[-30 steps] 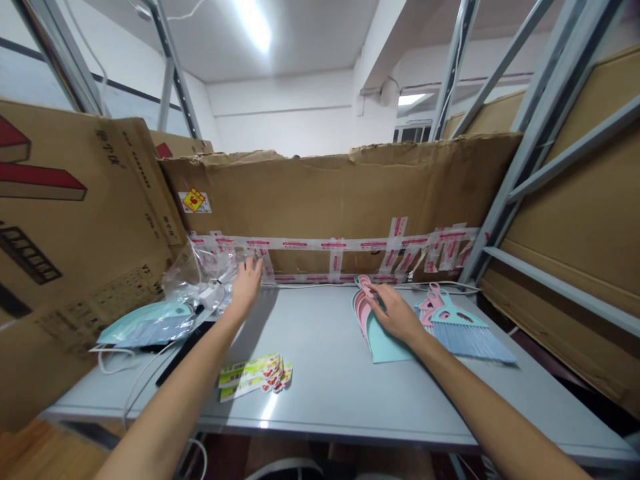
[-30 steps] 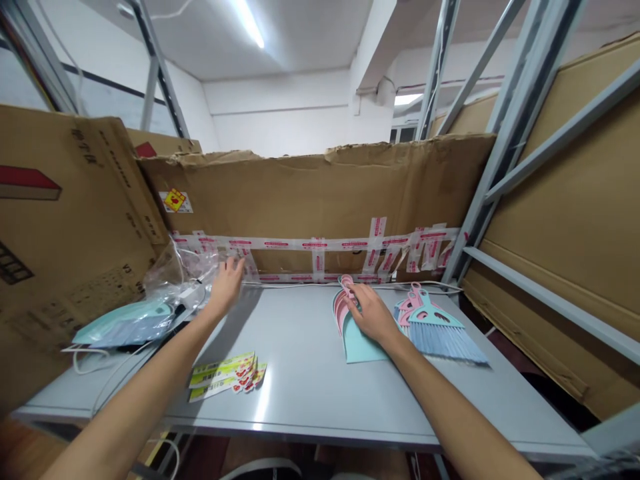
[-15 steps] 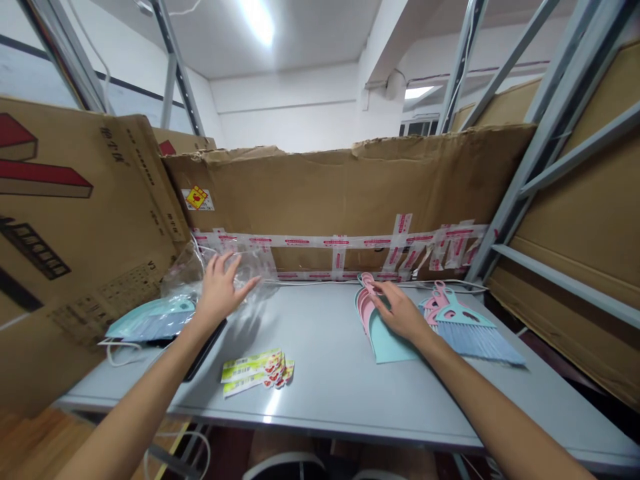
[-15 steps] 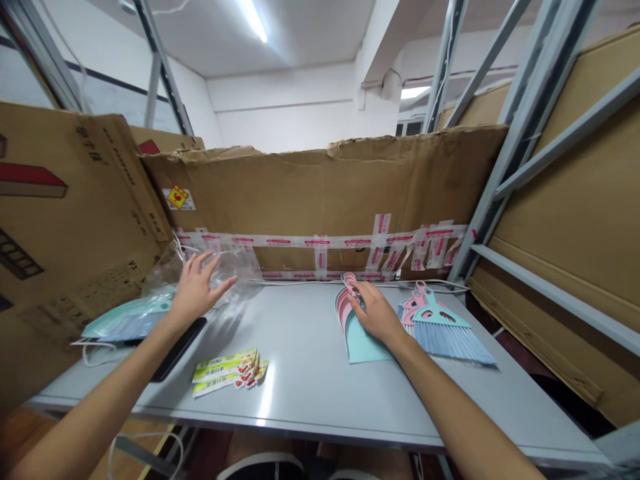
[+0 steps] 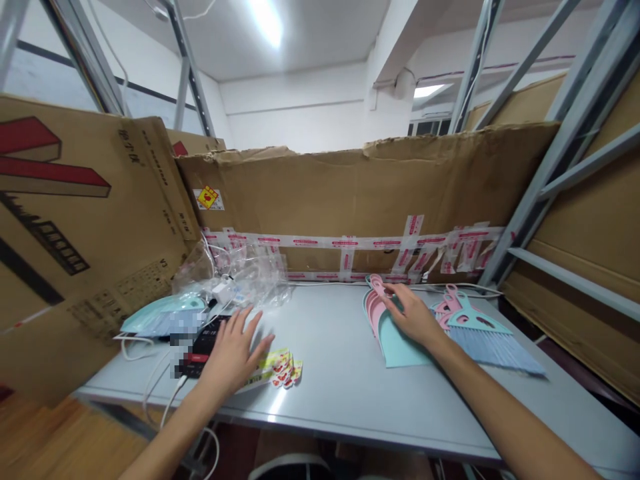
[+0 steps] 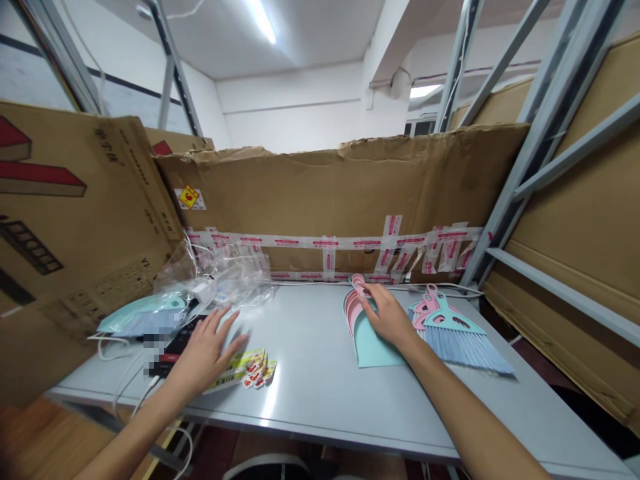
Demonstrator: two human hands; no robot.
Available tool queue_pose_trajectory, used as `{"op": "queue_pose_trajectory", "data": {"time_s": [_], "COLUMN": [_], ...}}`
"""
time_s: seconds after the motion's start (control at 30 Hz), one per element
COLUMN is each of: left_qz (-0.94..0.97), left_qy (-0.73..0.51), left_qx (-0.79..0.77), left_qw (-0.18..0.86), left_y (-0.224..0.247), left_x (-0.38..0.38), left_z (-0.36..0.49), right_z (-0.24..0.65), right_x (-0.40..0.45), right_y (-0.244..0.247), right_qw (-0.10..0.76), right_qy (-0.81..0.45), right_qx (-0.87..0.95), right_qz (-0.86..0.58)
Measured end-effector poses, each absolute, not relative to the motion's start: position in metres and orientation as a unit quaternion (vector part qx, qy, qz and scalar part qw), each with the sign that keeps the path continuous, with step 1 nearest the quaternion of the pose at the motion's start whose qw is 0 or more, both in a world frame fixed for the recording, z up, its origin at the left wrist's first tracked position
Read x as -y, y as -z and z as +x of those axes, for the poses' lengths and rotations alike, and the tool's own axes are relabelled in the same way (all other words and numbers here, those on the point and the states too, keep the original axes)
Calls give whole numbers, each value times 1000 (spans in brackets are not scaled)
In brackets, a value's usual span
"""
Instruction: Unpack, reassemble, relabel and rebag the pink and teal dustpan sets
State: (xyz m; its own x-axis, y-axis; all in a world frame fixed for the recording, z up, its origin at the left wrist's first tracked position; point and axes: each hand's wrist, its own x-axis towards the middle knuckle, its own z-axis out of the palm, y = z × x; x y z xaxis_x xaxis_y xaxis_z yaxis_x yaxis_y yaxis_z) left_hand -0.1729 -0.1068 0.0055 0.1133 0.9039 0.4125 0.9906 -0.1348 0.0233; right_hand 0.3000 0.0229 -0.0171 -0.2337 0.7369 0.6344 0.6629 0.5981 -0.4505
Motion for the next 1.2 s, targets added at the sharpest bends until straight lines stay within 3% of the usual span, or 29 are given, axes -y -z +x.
{"op": "queue_pose_trajectory", "data": {"time_s": [0.23, 0.5, 0.73, 0.97, 1.2], "left_qz": [-823, -872, -870, -872, -865], "left_qy": [181, 136, 165, 124, 140], "left_qx": [537, 466, 464, 473, 480], "left_qw": [40, -67, -13, -13, -43], "left_y": [-34, -48, -20, -3, -16], "left_x": [79, 31, 24, 20, 13], "left_z": [-94, -22, -25, -41, -41], "right_z": [305, 358, 388, 436, 466], "right_x": [-27, -46, -57, -62, -65], "right_y": [19, 28, 30, 32, 45], "right_qw": [437, 420, 417, 351, 331], "right_qy": [-32, 93, 19, 138, 136], "right_qx": [776, 730, 687, 642, 613], "right_qz": [-454, -530, -595, -668, -704]}}
